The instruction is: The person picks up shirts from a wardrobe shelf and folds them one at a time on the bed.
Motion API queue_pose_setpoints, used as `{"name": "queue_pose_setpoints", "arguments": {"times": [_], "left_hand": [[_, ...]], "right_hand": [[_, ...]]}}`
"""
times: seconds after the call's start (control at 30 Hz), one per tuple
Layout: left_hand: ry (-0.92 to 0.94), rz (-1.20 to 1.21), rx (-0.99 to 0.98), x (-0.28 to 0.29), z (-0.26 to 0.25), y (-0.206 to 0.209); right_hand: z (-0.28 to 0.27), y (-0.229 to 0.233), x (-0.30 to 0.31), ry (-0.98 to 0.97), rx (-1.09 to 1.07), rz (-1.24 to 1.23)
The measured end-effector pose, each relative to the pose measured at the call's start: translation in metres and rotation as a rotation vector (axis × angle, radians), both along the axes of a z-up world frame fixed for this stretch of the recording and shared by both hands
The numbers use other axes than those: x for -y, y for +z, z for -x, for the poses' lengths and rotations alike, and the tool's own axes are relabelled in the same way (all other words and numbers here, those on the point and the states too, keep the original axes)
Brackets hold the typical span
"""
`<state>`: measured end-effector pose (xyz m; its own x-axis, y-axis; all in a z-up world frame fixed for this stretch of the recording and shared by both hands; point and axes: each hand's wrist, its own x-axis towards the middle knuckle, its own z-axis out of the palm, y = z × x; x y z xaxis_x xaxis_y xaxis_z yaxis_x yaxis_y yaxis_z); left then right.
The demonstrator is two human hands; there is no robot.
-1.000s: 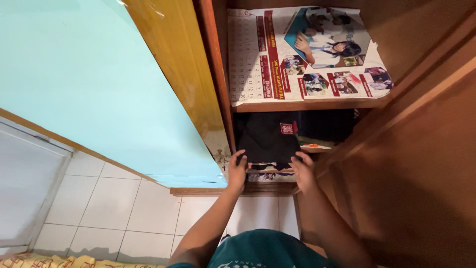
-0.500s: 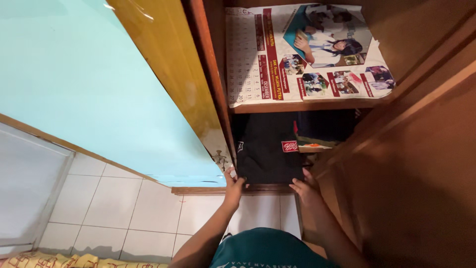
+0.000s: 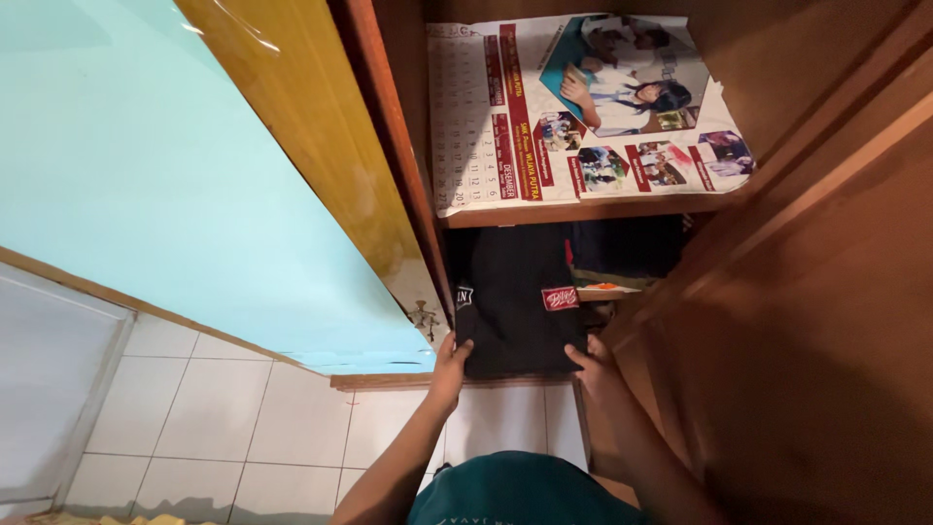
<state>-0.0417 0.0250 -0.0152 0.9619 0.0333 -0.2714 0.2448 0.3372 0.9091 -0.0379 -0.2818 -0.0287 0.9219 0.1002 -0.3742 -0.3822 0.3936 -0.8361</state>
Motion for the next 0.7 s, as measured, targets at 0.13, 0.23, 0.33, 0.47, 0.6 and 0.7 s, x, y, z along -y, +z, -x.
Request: {"name": "queue_pose_setpoints", "arguments": {"times": [0.13, 0.23, 0.33, 0.47, 0.6, 0.7], "left_hand": [[-0.019, -0.036, 0.015, -0.003, 0.02, -0.009], [-0.037, -0.058, 0.027, -0.005, 0.028, -0.014], [-0.048, -0.032, -0.032, -0.007, 0.03, -0.012], [-0.042, 0.027, 0.17, -0.008, 0.018, 0.016], [-0.027, 0.039, 0.149, -0.009, -0.005, 0.037], [-0.034, -0.146, 0.116, -0.008, -0.011, 0.035]], "right_hand": [[0.017, 0.011, -0.007, 0.028, -0.159, 0.213], [0.027, 0.019, -0.012, 0.075, -0.083, 0.11], [0.028, 0.035, -0.014, 0.094, -0.142, 0.191], [0.015, 0.04, -0.015, 0.042, -0.225, 0.142], [-0.015, 0.018, -0.012, 0.06, -0.05, 0.139], [-0.029, 0.014, -0.013, -0.013, 0.016, 0.048]]}}
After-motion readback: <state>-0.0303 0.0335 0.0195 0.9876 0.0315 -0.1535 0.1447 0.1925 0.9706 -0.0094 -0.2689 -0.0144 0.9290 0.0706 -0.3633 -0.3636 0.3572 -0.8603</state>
